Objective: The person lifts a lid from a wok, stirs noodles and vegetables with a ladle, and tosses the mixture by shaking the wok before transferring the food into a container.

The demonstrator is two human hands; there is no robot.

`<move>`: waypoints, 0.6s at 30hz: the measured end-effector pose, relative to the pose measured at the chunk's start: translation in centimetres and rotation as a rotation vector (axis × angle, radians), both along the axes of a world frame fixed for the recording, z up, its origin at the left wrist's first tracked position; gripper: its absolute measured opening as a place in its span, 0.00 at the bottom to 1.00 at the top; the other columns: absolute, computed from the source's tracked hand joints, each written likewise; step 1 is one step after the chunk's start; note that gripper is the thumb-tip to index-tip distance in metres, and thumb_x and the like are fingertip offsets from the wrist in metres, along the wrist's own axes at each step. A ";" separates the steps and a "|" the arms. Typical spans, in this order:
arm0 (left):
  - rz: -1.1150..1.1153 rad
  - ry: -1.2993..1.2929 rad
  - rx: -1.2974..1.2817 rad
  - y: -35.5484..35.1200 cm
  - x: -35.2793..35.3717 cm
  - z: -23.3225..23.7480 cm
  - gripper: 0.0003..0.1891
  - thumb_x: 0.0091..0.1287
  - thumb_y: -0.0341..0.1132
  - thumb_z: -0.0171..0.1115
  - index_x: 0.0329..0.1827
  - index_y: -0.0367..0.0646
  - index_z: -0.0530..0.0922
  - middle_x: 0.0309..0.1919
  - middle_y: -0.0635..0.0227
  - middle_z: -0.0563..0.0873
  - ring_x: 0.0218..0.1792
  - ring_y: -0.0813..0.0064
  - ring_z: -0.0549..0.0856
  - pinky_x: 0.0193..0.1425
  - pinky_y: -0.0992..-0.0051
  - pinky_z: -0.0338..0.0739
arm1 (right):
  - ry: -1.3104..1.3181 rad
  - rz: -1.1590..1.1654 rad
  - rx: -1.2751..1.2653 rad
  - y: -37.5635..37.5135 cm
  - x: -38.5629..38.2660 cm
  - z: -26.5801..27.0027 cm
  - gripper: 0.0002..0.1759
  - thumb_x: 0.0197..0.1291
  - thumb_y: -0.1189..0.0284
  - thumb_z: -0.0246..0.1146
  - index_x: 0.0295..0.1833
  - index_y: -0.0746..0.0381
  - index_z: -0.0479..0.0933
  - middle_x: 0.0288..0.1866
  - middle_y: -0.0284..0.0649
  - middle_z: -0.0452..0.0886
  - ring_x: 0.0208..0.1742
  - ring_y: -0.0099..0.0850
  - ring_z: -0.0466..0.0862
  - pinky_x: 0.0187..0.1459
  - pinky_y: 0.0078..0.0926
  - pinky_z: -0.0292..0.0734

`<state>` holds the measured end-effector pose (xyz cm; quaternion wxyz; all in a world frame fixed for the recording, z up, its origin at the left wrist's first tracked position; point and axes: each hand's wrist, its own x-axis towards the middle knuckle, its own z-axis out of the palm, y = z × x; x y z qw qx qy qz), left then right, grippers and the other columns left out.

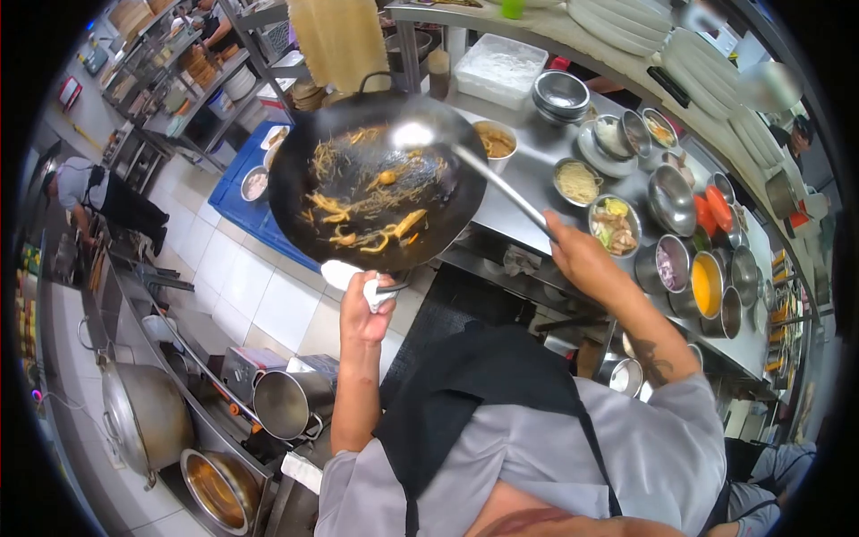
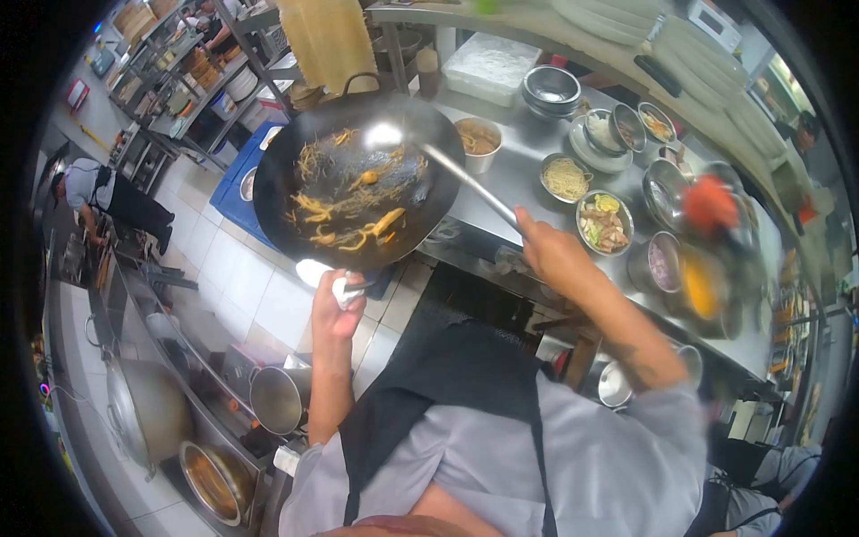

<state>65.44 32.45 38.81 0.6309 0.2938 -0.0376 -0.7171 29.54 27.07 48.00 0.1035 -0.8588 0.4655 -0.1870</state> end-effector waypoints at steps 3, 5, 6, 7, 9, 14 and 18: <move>0.025 -0.017 0.001 0.2 -0.4 0.5 0.04 0.63 0.31 0.54 0.36 0.42 0.71 0.27 0.65 0.78 0.26 0.78 0.78 0.16 0.82 0.63 | 0.236 -0.006 0.126 -0.4 0.6 1.2 0.29 0.58 0.77 0.58 0.67 0.66 0.63 0.40 0.57 0.78 0.39 0.52 0.80 0.41 0.38 0.75; 0.023 -0.019 -0.010 0.3 -0.3 0.5 0.04 0.62 0.30 0.55 0.36 0.41 0.71 0.27 0.65 0.78 0.26 0.78 0.79 0.16 0.82 0.63 | 0.144 0.038 0.090 -2.1 1.2 0.7 0.29 0.57 0.77 0.59 0.66 0.66 0.64 0.41 0.57 0.79 0.42 0.51 0.81 0.43 0.39 0.75; 0.020 -0.023 -0.022 0.4 -0.3 0.5 0.04 0.63 0.31 0.54 0.37 0.41 0.71 0.27 0.65 0.78 0.27 0.78 0.79 0.15 0.82 0.63 | 0.091 0.060 0.106 -3.4 1.9 0.3 0.27 0.58 0.76 0.57 0.64 0.66 0.65 0.41 0.56 0.79 0.41 0.50 0.81 0.42 0.39 0.75; 0.016 -0.027 -0.031 0.5 -0.4 0.4 0.04 0.65 0.32 0.53 0.38 0.41 0.71 0.27 0.65 0.78 0.27 0.78 0.79 0.15 0.82 0.63 | 0.036 0.080 0.127 -4.8 2.8 -0.3 0.24 0.59 0.75 0.56 0.63 0.66 0.66 0.40 0.56 0.80 0.40 0.49 0.82 0.40 0.39 0.76; -0.005 -0.041 -0.058 0.4 -0.4 -0.1 0.04 0.65 0.32 0.53 0.38 0.42 0.71 0.28 0.65 0.78 0.27 0.78 0.79 0.15 0.82 0.63 | -0.094 0.137 0.142 -7.4 5.7 -1.6 0.22 0.61 0.74 0.55 0.61 0.66 0.68 0.40 0.55 0.81 0.39 0.47 0.82 0.40 0.39 0.76; 0.051 -0.105 -0.024 -0.3 -0.6 0.8 0.03 0.63 0.30 0.54 0.36 0.42 0.70 0.26 0.65 0.78 0.25 0.78 0.79 0.15 0.81 0.63 | -0.078 0.254 0.320 -4.7 11.1 -1.4 0.25 0.63 0.71 0.55 0.66 0.62 0.63 0.40 0.52 0.81 0.41 0.45 0.82 0.43 0.40 0.75; 0.080 -0.095 0.002 -0.6 0.3 1.5 0.02 0.61 0.28 0.55 0.35 0.42 0.72 0.25 0.66 0.78 0.24 0.77 0.79 0.16 0.81 0.62 | 0.170 0.283 0.035 -1.2 1.4 -0.8 0.25 0.59 0.76 0.58 0.64 0.62 0.68 0.36 0.52 0.79 0.35 0.44 0.82 0.35 0.37 0.76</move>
